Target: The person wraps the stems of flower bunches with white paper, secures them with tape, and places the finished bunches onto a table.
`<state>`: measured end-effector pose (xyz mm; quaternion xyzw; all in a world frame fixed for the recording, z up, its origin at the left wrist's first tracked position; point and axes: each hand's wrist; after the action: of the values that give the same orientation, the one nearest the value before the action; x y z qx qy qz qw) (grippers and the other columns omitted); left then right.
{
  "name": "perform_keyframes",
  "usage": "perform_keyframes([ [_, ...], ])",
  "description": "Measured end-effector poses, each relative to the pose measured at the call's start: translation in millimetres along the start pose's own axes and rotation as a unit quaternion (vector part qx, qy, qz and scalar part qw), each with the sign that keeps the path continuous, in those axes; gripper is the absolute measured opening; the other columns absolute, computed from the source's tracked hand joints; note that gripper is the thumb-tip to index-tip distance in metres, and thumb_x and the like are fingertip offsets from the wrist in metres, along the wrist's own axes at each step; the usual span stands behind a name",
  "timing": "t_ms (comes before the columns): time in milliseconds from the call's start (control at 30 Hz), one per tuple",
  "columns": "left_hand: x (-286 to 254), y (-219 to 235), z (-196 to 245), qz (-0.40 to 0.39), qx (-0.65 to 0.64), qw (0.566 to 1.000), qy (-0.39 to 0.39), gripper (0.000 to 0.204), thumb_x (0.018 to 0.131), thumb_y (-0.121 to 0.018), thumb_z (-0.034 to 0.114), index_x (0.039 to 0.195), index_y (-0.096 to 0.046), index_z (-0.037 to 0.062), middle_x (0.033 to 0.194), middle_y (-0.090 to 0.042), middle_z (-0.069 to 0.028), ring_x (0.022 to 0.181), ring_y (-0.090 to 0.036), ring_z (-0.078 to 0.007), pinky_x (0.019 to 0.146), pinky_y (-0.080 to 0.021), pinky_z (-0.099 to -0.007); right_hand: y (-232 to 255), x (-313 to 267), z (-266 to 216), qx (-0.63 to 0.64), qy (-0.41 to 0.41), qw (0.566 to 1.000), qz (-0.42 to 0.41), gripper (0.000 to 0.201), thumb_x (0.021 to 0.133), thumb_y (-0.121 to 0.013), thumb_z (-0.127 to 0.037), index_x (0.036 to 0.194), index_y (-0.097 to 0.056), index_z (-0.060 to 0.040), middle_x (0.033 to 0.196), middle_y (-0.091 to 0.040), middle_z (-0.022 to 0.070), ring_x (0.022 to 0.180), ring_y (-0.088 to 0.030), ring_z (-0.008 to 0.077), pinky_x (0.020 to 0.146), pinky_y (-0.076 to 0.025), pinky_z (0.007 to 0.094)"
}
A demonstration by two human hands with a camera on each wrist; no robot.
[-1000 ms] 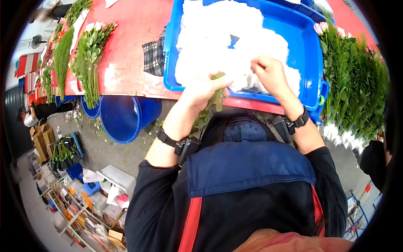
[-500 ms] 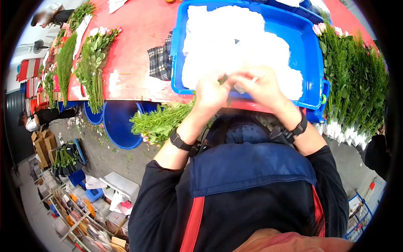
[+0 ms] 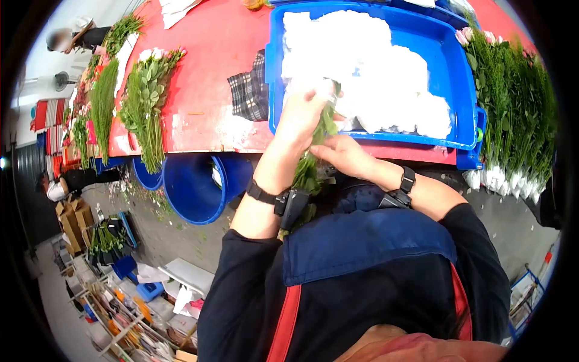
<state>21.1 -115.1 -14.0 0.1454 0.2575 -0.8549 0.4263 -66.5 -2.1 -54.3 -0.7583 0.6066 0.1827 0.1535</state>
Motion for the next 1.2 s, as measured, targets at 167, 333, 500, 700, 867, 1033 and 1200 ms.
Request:
perform_keyframes([
  [167,-18.2,10.3,-32.5,-0.046,0.003,0.998,-0.047,0.023,0.092,-0.062,0.013,0.108,-0.061,-0.0032,0.094,-0.065,-0.0083,0.08,-0.061,-0.0131,0.07,-0.051,-0.0272,-3.3,-1.9,25.0,0.034,0.098,0.993,0.051,0.033,0.096,-0.057,-0.03,0.108,-0.064,0.0008,0.086,-0.066,0.0078,0.079,-0.057,0.0114,0.075,-0.049,0.0318],
  [333,-30.2,-16.7,-33.7,-0.037,0.049,0.998,-0.023,0.018,0.091,-0.064,0.013,0.099,-0.061,-0.0023,0.079,-0.065,-0.0058,0.067,-0.059,-0.0083,0.056,-0.049,-0.0229,50.0,-58.3,-11.4,-0.23,0.0,0.971,-0.062,0.035,0.092,-0.063,-0.03,0.11,-0.064,0.0002,0.095,-0.068,0.0099,0.087,-0.062,0.0133,0.076,-0.049,0.0283],
  [500,-28.0,-59.2,-60.6,0.009,0.196,0.978,-0.065,0.031,0.081,-0.074,0.008,0.104,-0.056,-0.0035,0.08,-0.066,-0.0069,0.063,-0.06,-0.0088,0.054,-0.048,-0.0234,77.6,-97.8,6.0,0.329,0.041,0.925,0.187,0.033,0.093,-0.059,-0.028,0.113,-0.061,-0.0012,0.094,-0.065,0.0033,0.082,-0.06,0.0122,0.07,-0.048,0.0237],
  [700,-35.9,-118.0,-75.4,-0.117,0.125,0.985,-0.005,0.052,0.082,-0.074,0.012,0.124,-0.045,0.0004,0.08,-0.061,-0.0015,0.057,-0.052,-0.0078,0.047,-0.041,-0.0214,89.7,-133.7,65.3,-0.067,0.151,0.915,0.368,0.017,0.088,-0.062,-0.017,0.089,-0.066,-0.0004,0.073,-0.065,0.0103,0.065,-0.062,0.0241,0.06,-0.047,0.0382],
  [867,-40.8,-186.0,-101.8,-0.089,0.23,0.968,0.048,0.034,0.088,-0.069,0.032,0.105,-0.064,0.003,0.072,-0.059,0.001,0.055,-0.047,-0.0063,0.047,-0.036,-0.0214,92.4,-185.2,73.9,-0.432,0.137,0.833,0.318,0.014,0.081,-0.053,-0.011,0.08,-0.058,0.0021,0.069,-0.061,0.0196,0.061,-0.061,0.0367,0.056,-0.049,0.0472],
  [1033,-36.8,-233.6,-145.1,-0.099,0.354,0.928,-0.061,0.026,0.087,-0.068,0.026,0.094,-0.066,0.0004,0.072,-0.061,0.0005,0.066,-0.051,-0.0054,0.059,-0.043,-0.0246,120.9,-248.9,116.6,-0.314,0.107,0.912,0.243,0.018,0.079,-0.057,-0.015,0.081,-0.062,0.0016,0.072,-0.064,0.0188,0.069,-0.064,0.0335,0.063,-0.05,0.0445],
  [1200,-34.4,-269.5,-193.8,-0.192,0.51,0.838,-0.03,0.026,0.087,-0.064,0.025,0.086,-0.062,-0.0017,0.065,-0.057,-0.0043,0.062,-0.053,-0.0117,0.06,-0.045,-0.0324,241.8,-328.9,181.9,-0.232,-0.051,0.849,0.473,0.021,0.083,-0.066,-0.024,0.084,-0.069,-0.003,0.066,-0.064,0.0097,0.06,-0.061,0.0173,0.059,-0.048,0.0326],
])
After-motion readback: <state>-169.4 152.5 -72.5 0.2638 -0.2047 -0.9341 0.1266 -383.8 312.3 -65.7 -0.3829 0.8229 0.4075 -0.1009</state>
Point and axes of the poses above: each hand's wrist, its own x-axis towards the middle knuckle, its own y-axis out of the back of the hand, z = x × y
